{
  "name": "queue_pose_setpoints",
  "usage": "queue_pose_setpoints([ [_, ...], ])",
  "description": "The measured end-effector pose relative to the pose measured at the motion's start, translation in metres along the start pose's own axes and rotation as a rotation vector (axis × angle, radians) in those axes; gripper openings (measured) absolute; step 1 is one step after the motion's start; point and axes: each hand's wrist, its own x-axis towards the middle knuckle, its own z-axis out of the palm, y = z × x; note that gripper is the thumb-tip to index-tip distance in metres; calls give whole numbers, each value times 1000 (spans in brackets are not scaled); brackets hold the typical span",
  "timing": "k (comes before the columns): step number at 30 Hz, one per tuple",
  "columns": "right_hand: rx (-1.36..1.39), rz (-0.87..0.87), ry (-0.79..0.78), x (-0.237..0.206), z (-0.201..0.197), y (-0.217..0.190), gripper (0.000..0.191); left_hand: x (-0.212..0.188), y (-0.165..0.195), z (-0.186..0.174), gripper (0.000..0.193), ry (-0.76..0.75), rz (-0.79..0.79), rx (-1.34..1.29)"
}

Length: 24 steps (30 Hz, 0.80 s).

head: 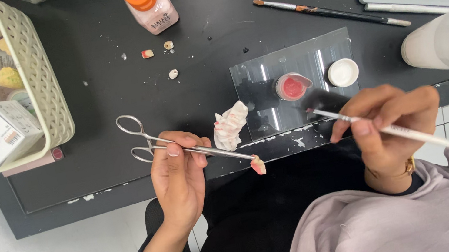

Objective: The person holds a partial denture with forceps in one hand and uses a fine brush in the other hand to apply pink ceramic/acrylic material onto the denture teeth, dipping the brush into a small dish of pink material and working over the denture surface.

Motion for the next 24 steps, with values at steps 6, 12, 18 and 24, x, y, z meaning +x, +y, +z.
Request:
queue_pose_setpoints([
  [6, -78, 64, -23, 3, -2, 7, 27, -1, -1, 0, 24, 3, 16, 32],
  [12, -122, 114, -19, 3, 1, 9, 25, 0, -1, -1, 23, -10, 21, 10],
  [18, -132, 135, 3, 4, 0, 7, 25, 0, -2, -2, 24, -8, 29, 37],
  [24, -123, 127, 18, 1, -3, 10, 26, 0, -3, -3, 24, -16, 31, 25],
])
